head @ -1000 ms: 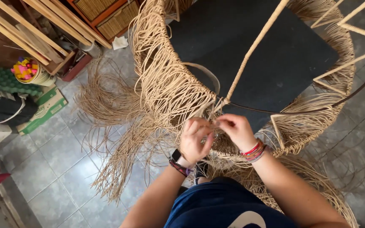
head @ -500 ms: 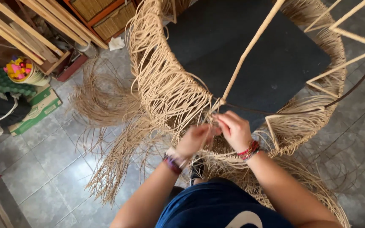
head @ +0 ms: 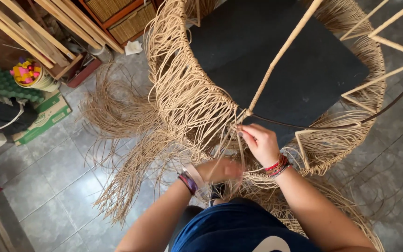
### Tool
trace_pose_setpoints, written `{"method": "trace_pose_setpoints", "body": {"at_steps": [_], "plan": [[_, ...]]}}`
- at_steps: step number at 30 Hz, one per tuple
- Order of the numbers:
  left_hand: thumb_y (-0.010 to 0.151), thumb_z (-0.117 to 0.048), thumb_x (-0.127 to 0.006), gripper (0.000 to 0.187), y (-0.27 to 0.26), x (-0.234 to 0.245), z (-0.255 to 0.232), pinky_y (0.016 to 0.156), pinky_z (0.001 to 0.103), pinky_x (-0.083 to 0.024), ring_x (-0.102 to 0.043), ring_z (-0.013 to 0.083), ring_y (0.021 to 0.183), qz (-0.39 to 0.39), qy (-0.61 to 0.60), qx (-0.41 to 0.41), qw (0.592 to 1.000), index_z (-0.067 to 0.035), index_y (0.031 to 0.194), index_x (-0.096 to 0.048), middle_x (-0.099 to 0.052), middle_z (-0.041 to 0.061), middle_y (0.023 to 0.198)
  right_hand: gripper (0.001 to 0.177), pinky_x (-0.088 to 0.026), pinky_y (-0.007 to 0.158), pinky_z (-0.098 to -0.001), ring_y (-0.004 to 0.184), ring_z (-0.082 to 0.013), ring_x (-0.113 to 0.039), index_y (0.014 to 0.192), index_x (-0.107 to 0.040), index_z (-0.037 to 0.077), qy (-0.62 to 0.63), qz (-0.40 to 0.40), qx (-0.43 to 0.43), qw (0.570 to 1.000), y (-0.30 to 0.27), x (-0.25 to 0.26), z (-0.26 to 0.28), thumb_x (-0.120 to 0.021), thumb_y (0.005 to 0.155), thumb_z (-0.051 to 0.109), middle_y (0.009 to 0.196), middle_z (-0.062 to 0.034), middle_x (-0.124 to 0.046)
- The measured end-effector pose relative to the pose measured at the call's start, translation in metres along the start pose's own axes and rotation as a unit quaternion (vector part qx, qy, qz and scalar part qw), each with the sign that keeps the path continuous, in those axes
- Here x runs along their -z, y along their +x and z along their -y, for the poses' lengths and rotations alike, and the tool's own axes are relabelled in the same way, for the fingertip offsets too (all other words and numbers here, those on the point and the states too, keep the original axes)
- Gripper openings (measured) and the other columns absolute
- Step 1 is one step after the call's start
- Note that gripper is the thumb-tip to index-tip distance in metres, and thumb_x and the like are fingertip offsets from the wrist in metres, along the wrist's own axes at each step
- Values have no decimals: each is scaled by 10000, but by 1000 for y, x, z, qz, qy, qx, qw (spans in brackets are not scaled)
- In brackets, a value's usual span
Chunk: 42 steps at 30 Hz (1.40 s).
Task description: Weaving straw strands onto a frame to create a decorative furniture item
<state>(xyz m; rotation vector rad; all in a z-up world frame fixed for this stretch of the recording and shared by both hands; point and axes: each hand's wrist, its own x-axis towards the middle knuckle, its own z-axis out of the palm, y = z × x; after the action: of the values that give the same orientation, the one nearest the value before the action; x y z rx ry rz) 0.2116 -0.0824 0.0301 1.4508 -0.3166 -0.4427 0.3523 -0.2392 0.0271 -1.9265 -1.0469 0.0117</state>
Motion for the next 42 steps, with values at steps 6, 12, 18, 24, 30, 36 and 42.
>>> {"method": "trace_pose_setpoints", "body": {"at_steps": [6, 12, 18, 24, 30, 36, 42], "plan": [[952, -46, -644, 224, 16, -9, 86, 871, 331, -529, -714, 195, 832, 49, -156, -14, 986, -65, 761, -759, -753, 72, 807, 133, -567, 567, -344, 598, -232, -700, 1029, -799, 121, 42, -20, -34, 998, 8, -3, 17, -702, 939, 117, 603, -21, -681], [983, 22, -428, 350, 12, 18, -8, 835, 307, -506, -689, 162, 791, -156, -41, 12, 987, -85, 1098, -741, -733, 49, 747, 171, -576, 596, -381, 754, -344, -742, 1066, -796, 80, 55, -21, -34, 998, 7, -7, 14, -690, 934, 58, 798, -119, -772], [1061, -194, -454, 352, 6, 6, -24, 1095, 468, -471, -682, 353, 1176, -75, 107, 203, 970, -102, 1279, -714, -741, 156, 1188, 242, -537, 494, -300, 578, -211, -714, 1103, -782, 85, 106, -10, -72, 992, 2, -6, 16, -624, 932, 20, 618, -79, -721], [1018, -163, -508, 278, -11, 1, 58, 870, 400, -531, -742, 241, 812, 106, 227, 103, 963, -241, 999, -775, -745, -69, 720, 204, -583, 510, -302, 605, -237, -734, 1102, -770, 29, 154, -22, -90, 984, -2, -14, 11, -644, 942, 14, 729, -140, -745], [1032, -169, -541, 325, 16, 21, 26, 1025, 454, -463, -634, 343, 1138, -92, -47, 64, 993, 6, 1288, -634, -686, 201, 1164, 135, -595, 658, -402, 846, -357, -743, 1031, -801, 71, 69, -31, -46, 996, 0, -19, 5, -707, 934, 80, 879, -145, -774], [1056, -255, -364, 462, 11, 24, -7, 1008, 458, -503, -683, 412, 1121, -222, -251, 41, 941, 57, 1291, -611, -703, 272, 1144, 178, -592, 591, -398, 786, -359, -743, 1079, -787, 53, 78, -9, -45, 996, 3, -10, 6, -670, 945, 46, 860, -164, -769], [1026, -372, -426, 441, -14, 9, 26, 846, 338, -548, -734, 248, 701, 221, 307, 142, 915, -237, 741, -734, -722, -63, 641, 203, -614, 577, -322, 657, -240, -744, 1112, -770, 38, 152, 1, -94, 984, 0, -9, 10, -632, 963, 38, 772, -153, -756]]}}
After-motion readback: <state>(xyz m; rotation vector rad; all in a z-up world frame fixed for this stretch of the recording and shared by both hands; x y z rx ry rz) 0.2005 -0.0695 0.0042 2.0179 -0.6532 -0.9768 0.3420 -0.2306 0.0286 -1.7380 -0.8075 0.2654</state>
